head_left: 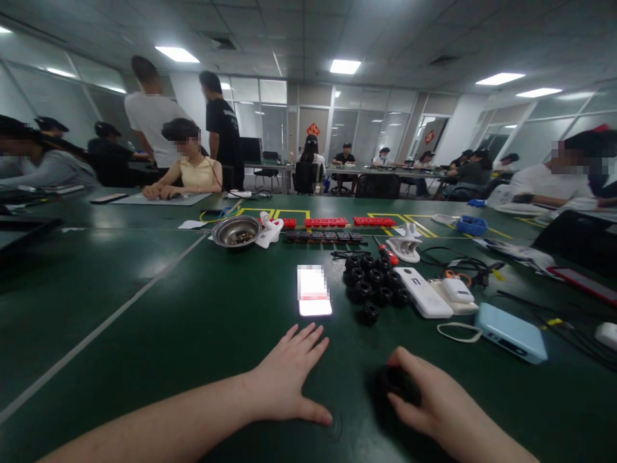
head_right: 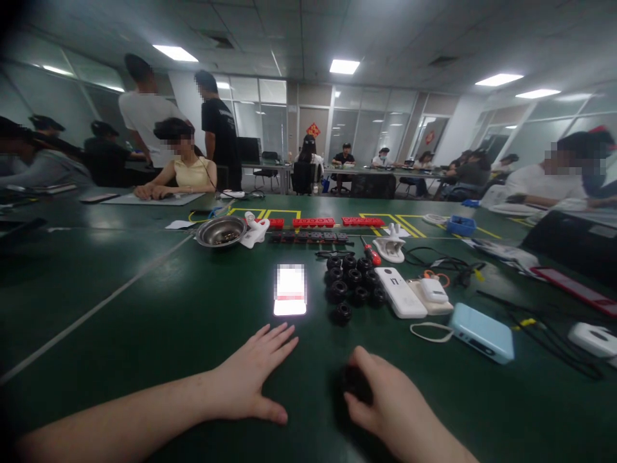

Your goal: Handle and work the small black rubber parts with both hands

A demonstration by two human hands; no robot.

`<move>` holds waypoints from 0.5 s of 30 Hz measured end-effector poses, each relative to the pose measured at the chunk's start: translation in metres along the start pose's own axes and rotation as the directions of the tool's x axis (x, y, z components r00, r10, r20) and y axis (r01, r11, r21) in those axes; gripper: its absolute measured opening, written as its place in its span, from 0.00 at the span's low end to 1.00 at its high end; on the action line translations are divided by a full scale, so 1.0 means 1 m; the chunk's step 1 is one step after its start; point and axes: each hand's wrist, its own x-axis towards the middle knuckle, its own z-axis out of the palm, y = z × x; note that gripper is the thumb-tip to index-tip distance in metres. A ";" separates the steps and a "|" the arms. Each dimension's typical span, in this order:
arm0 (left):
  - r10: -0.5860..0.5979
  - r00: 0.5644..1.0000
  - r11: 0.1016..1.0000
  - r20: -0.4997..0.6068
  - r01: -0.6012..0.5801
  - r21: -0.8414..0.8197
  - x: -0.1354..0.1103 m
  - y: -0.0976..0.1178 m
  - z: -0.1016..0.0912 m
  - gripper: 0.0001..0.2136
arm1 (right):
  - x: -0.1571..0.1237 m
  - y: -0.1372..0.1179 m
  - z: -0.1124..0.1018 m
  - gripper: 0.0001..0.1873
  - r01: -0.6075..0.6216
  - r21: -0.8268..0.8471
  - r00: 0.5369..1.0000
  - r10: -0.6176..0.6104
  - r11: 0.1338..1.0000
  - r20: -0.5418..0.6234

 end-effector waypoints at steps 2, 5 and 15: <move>-0.004 1.000 1.000 0.013 0.004 -0.003 0.000 0.000 0.000 0.46 | 0.000 0.025 -0.008 0.08 -0.108 -0.005 0.990 0.107 0.994 -0.092; -0.012 1.000 1.000 0.010 0.012 0.000 0.000 0.004 -0.001 0.46 | 0.016 0.053 -0.018 0.10 -0.140 -0.040 0.971 0.129 0.989 -0.203; -0.069 0.997 0.700 0.022 0.064 -0.711 -0.042 0.060 -0.006 0.24 | 0.061 0.056 -0.030 0.09 -0.091 -0.052 0.942 0.069 0.994 -0.328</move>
